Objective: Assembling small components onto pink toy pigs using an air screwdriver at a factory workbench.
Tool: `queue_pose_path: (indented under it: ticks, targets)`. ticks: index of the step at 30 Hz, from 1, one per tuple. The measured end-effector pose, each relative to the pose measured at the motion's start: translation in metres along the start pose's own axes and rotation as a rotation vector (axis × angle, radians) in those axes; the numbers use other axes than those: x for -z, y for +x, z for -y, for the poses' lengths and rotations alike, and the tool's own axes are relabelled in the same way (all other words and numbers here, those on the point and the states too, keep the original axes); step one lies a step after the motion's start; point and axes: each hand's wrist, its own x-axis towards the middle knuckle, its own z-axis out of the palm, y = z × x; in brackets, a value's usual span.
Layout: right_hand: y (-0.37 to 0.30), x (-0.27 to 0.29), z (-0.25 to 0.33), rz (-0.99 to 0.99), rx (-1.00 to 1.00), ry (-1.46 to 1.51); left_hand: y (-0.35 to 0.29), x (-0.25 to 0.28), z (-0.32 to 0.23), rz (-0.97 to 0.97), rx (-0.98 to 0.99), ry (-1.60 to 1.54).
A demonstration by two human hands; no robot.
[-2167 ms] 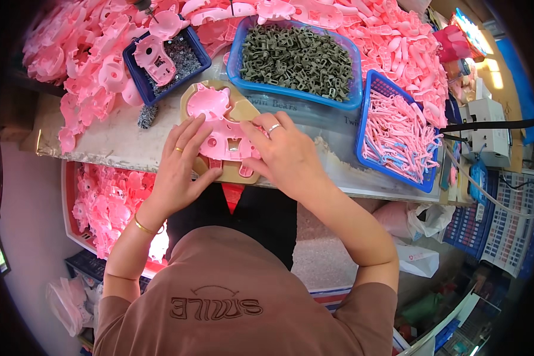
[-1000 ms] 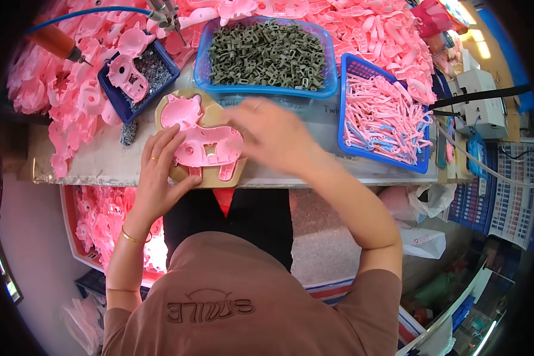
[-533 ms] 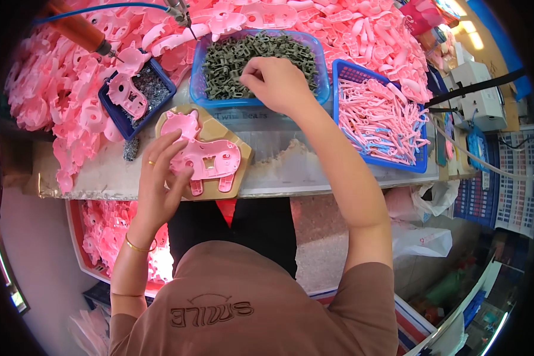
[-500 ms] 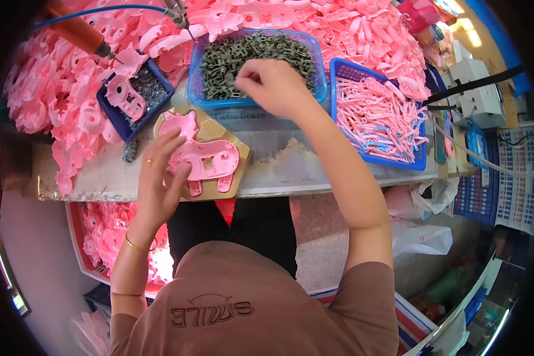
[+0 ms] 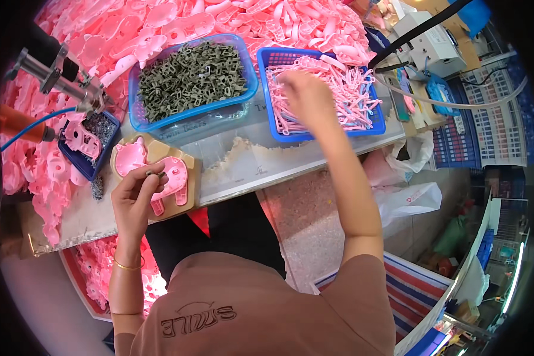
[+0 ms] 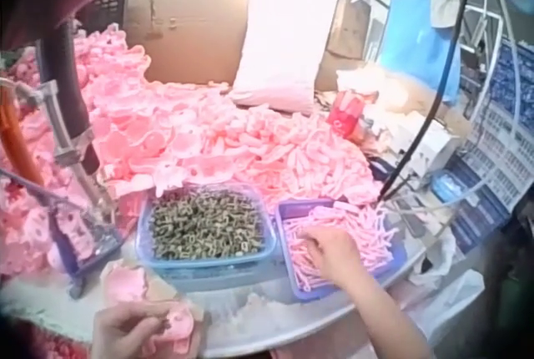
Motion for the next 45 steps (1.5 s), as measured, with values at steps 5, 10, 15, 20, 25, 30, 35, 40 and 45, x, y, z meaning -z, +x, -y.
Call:
queue_pose_path:
  ticks: [5,10,15,20,25,30,35,40,45]
  targets:
    - [0.016,-0.011,-0.044,0.012,0.210,-0.226,-0.001,-0.007,0.001,0.066,-0.013,0.054]
    - [0.020,-0.007,-0.047,0.017,0.155,-0.155,-0.004,-0.002,0.000,0.067,0.015,0.110]
    - [0.031,0.010,-0.045,0.026,0.059,-0.035,-0.005,-0.003,0.001,0.069,0.017,0.067]
    - [0.040,0.029,-0.047,0.131,-0.121,-0.044,-0.006,-0.003,0.003,0.078,0.000,0.064]
    - [0.044,0.042,-0.060,0.193,-0.081,-0.027,-0.006,0.000,0.001,0.083,0.081,0.083]
    - [0.027,0.029,0.026,0.259,0.080,0.294,0.000,-0.003,-0.004,0.045,0.112,0.014]
    - [-0.019,-0.025,0.117,0.328,0.463,0.506,0.004,-0.008,-0.001,0.015,0.130,-0.181]
    - [-0.030,-0.023,0.163,0.577,0.262,0.783,0.000,0.001,0.004,0.003,0.166,-0.191]
    - [-0.035,-0.034,0.171,0.570,0.172,0.750,-0.005,0.002,0.002,-0.012,0.160,-0.171]
